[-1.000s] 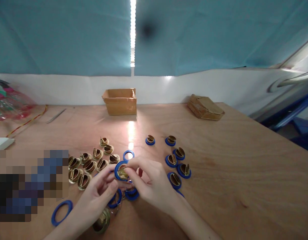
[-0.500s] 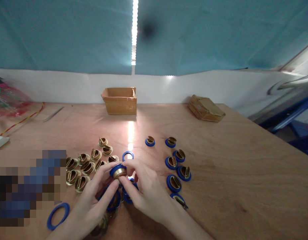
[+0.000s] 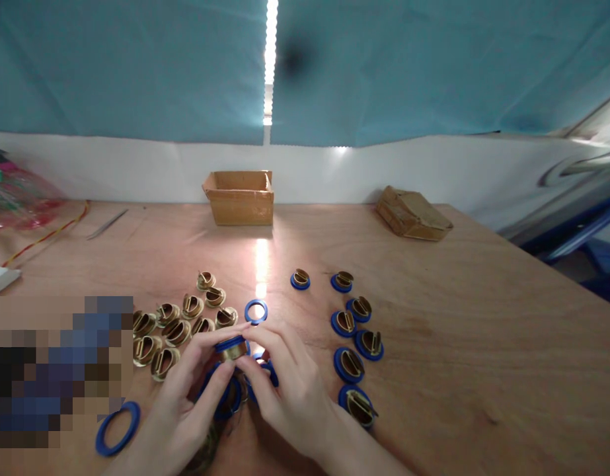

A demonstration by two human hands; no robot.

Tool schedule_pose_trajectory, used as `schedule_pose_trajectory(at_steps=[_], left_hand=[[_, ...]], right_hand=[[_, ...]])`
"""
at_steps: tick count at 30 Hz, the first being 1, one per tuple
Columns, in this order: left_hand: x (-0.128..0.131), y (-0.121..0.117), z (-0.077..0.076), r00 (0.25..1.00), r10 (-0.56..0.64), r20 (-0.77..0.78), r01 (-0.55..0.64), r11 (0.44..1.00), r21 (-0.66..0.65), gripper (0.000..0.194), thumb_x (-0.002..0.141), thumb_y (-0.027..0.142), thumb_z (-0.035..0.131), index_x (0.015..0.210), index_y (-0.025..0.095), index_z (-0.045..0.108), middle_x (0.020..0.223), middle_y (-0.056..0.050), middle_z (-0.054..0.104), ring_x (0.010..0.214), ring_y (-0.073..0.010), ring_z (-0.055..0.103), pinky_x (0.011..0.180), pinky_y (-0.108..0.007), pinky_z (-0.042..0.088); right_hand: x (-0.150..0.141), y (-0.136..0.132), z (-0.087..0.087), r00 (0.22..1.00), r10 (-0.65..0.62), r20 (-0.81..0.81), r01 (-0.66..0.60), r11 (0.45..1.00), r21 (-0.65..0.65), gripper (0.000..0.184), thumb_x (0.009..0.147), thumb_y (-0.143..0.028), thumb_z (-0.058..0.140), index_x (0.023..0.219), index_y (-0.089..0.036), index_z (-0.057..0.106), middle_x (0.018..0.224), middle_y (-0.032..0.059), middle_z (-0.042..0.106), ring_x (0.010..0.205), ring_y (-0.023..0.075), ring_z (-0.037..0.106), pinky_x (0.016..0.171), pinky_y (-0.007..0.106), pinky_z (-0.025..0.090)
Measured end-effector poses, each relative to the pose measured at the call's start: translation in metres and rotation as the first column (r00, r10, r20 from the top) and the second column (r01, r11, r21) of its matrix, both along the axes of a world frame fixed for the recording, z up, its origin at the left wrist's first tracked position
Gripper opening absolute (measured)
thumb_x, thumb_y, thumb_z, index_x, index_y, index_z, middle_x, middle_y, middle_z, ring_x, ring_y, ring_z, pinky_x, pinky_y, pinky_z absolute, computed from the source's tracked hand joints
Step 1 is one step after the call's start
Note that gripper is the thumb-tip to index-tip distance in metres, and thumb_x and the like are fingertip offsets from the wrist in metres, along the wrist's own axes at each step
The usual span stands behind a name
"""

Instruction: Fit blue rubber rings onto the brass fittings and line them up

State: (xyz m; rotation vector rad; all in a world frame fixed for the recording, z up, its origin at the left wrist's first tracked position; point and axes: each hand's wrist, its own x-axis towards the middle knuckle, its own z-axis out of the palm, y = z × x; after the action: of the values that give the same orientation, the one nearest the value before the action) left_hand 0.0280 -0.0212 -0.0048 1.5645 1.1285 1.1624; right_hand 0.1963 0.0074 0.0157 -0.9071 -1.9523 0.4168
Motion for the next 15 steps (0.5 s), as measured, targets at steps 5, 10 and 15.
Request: schedule_pose_trajectory(at_steps=[5,10,15], left_hand=[[-0.001,-0.001,0.002,1.0,-0.001,0.013,0.001,1.0,0.011,0.029,0.098,0.019,0.048,0.124,0.028,0.053,0.127,-0.007,0.064,0.116,-0.0228,0.063,0.099,-0.036,0.054],[-0.003,-0.001,0.004,1.0,-0.007,0.0,0.007,1.0,-0.01,0.024,0.097,0.019,0.05,0.119,0.028,0.053,0.109,-0.003,0.07,0.097,-0.018,0.069,0.086,-0.029,0.058],[-0.004,0.001,0.012,0.991,0.012,-0.135,0.002,0.995,0.099,0.027,0.095,0.015,0.05,0.118,0.027,0.054,0.097,-0.001,0.07,0.088,-0.0172,0.07,0.078,-0.027,0.059]], right_hand=[[-0.002,-0.005,0.001,0.999,-0.045,-0.029,0.046,0.998,0.05,0.037,0.084,-0.004,0.062,0.115,-0.023,0.059,0.098,0.0065,0.067,0.087,0.0206,0.068,0.075,0.031,0.059],[-0.006,-0.008,0.001,0.999,-0.034,-0.035,0.035,0.999,0.038,0.036,0.085,-0.001,0.06,0.115,-0.021,0.059,0.098,0.0064,0.066,0.089,0.0194,0.066,0.077,0.028,0.057],[-0.008,-0.007,0.001,0.998,-0.029,-0.055,0.029,1.0,-0.001,0.035,0.085,0.0,0.056,0.111,-0.023,0.058,0.095,0.0053,0.065,0.087,0.0199,0.065,0.075,0.03,0.056]])
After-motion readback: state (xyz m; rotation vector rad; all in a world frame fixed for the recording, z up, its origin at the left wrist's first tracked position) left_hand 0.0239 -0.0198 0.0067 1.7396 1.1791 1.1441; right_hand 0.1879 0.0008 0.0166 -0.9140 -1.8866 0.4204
